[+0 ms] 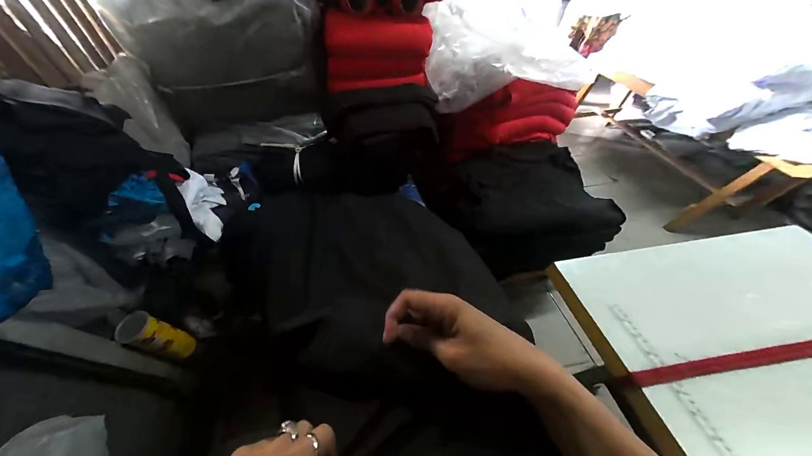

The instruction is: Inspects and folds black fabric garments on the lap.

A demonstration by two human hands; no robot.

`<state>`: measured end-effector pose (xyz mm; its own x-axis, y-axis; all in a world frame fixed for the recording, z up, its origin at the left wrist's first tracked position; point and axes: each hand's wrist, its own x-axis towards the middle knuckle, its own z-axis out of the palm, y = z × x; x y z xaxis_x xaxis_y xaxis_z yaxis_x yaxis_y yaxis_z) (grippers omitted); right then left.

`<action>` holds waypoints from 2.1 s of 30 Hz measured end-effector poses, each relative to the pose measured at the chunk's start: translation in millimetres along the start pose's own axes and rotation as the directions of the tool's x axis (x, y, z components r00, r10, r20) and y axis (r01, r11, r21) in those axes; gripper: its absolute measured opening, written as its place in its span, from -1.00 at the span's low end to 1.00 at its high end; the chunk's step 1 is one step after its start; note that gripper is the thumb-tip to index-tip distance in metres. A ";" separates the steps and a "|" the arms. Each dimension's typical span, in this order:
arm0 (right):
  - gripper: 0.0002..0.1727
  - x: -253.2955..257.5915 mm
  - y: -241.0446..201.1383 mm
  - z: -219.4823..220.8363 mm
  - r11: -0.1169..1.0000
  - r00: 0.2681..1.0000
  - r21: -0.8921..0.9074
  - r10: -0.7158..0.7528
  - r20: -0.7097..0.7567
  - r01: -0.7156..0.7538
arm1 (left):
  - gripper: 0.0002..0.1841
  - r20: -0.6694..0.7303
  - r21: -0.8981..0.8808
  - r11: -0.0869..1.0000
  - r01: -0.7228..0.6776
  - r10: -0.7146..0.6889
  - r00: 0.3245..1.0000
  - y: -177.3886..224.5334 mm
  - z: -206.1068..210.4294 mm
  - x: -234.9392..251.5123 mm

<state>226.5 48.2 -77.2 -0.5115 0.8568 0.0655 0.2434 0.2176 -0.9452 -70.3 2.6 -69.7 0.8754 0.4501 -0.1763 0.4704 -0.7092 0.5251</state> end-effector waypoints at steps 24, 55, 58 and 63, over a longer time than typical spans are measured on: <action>-0.60 13.6 -0.3 -12.0 0.984 0.963 0.024 0.178 -0.200 -0.177 | -0.51 -0.056 -0.001 0.995 -0.102 0.102 0.993 0.5 -12.0 18.2; -0.21 15.4 23.6 -13.9 0.865 0.830 0.132 0.502 -0.245 -0.484 | -0.18 0.017 -0.033 0.995 -0.092 0.092 0.996 -11.2 15.2 43.0; -0.07 13.9 3.1 -6.9 0.949 0.955 -0.112 0.297 0.012 -0.294 | -0.53 -0.019 -0.001 0.990 -0.139 0.139 0.990 -28.4 -17.7 32.2; 0.04 36.0 -30.4 16.9 0.802 0.881 -0.433 0.472 0.037 -0.412 | -0.66 -0.584 0.286 0.958 -0.010 0.183 0.791 -42.5 -62.7 78.9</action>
<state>186.7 64.5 -51.5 -0.3659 0.8402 -0.4002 0.7625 0.0242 -0.6465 -28.2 102.2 -53.8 0.7130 0.5434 0.4431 0.4739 -0.8392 0.2667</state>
